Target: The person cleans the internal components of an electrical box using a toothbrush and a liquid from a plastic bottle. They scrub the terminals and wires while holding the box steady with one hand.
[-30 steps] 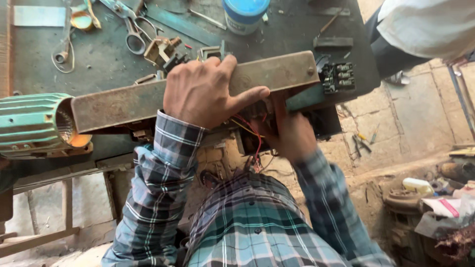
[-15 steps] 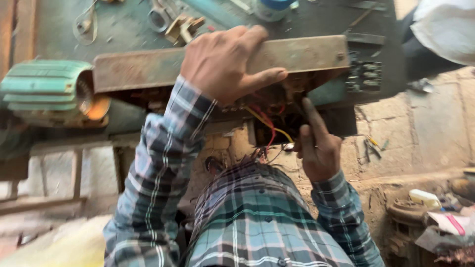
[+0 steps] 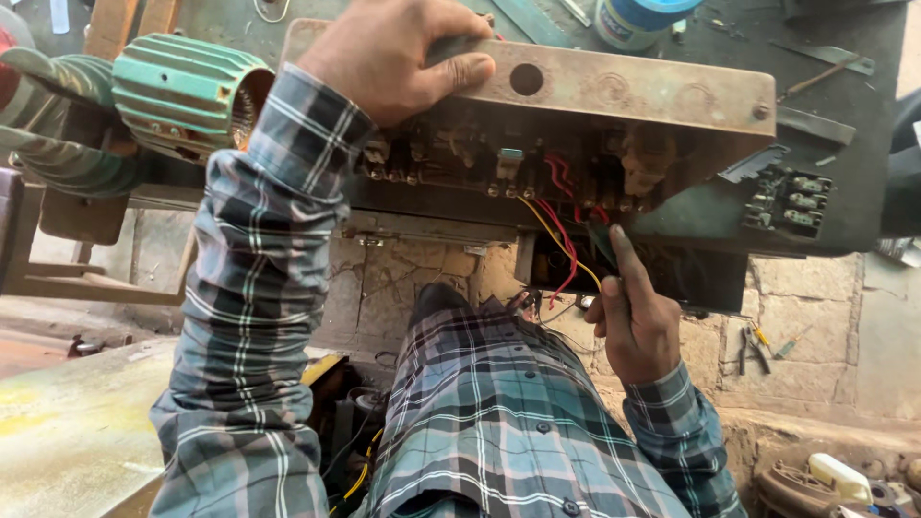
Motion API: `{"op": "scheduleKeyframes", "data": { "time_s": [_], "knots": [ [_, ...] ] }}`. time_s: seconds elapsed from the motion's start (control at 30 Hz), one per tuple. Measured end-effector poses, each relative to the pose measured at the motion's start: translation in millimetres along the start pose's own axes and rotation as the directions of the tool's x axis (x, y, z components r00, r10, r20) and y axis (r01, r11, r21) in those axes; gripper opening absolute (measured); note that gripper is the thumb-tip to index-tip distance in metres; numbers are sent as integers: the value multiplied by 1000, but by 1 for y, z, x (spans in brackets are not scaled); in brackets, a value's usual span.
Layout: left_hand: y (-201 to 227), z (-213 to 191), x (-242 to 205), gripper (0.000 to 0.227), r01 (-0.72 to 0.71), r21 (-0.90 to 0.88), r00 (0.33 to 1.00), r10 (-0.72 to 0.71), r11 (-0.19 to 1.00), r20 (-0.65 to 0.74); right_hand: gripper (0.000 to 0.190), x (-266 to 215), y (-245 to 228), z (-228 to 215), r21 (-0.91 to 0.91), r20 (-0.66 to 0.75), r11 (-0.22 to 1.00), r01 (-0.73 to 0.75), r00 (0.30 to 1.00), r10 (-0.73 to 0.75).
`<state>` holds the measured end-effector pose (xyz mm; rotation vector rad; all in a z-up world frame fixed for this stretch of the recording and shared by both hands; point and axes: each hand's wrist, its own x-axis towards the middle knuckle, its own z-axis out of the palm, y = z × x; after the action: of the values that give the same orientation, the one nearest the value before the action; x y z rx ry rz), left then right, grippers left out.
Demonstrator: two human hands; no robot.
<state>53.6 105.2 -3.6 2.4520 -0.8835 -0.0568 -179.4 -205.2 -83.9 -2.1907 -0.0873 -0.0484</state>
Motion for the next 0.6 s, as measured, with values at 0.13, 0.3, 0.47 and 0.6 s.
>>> {"op": "scheduleKeyframes", "data": {
  "time_s": [0.13,0.3,0.47,0.6],
  "knots": [
    [-17,-15,-9,54,-181,74,975,188,981,-117,49,-2,-11,11,-14,46,1000,13,999,-12],
    [-27,-22,-10,59,-88,67,996,88,994,5,49,13,-48,45,-16,-38,1000,-10,999,9],
    [-22,-19,-18,60,-162,94,987,162,982,9,47,43,-101,90,-60,-138,995,78,987,-85],
    [-21,-14,-24,60,-211,122,977,213,970,-1,43,63,-128,126,-124,-183,979,160,966,-181]
  ]
}}
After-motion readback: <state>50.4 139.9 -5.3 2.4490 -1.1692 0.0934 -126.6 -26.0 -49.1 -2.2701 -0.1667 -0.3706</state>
